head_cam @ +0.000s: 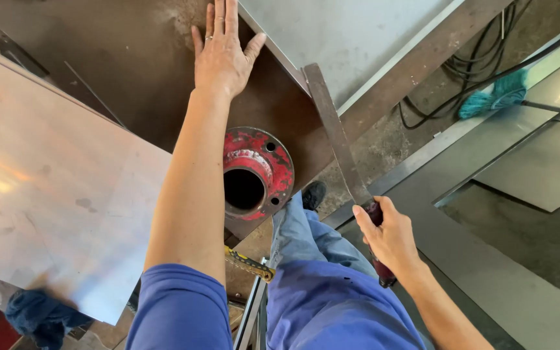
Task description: Fitting together and preparing metal sheets and components for fabrication.
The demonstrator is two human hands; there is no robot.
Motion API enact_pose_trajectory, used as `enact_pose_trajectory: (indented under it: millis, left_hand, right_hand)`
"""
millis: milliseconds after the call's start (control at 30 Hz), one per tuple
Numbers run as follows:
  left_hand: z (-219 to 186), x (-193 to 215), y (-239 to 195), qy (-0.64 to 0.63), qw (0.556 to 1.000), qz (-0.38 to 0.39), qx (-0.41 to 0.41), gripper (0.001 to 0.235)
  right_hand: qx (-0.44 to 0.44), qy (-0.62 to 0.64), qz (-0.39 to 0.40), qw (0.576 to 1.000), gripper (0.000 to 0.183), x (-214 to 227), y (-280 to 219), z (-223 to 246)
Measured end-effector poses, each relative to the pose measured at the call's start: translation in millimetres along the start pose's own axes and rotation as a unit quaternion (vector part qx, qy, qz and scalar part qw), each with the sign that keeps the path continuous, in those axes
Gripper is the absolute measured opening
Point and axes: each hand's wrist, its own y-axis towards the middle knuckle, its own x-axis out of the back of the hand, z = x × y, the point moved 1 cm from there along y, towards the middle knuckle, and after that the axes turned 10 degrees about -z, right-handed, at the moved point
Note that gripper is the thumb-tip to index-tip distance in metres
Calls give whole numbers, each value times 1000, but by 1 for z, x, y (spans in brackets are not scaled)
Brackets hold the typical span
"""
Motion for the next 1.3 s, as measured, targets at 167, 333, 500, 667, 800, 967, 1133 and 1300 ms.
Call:
enact_pose_trajectory:
  millis: [167, 333, 500, 667, 800, 967, 1133, 1300]
  left_hand:
    - [4, 5, 4, -21, 999, 33, -37, 123]
    - [-17, 8, -4, 17, 999, 27, -9, 150]
    - [-20, 8, 1, 44, 999, -5, -4, 157]
    - [-23, 6, -6, 29, 1000, 5, -2, 158]
    - [-18, 9, -4, 25, 999, 18, 18, 159]
    - [-27, 21, 3, 11, 1000, 4, 18, 158]
    - [-29, 22, -5, 7, 999, 25, 27, 158]
    - [-26, 17, -12, 0, 1000, 13, 24, 156]
  right_hand:
    - [107, 38, -57, 992, 41, 1, 0, -5]
    - [164, 58, -148, 974, 37, 11, -11, 32]
    - [153, -59, -124, 979, 39, -22, 25, -2]
    - [160, -26, -104, 981, 41, 8, 2, 46]
    - [118, 44, -117, 985, 43, -3, 7, 35]
    - [182, -128, -102, 970, 43, -25, 33, -3]
    - [152, -14, -104, 983, 44, 6, 15, 73]
    - [174, -53, -99, 978, 46, -26, 43, 56]
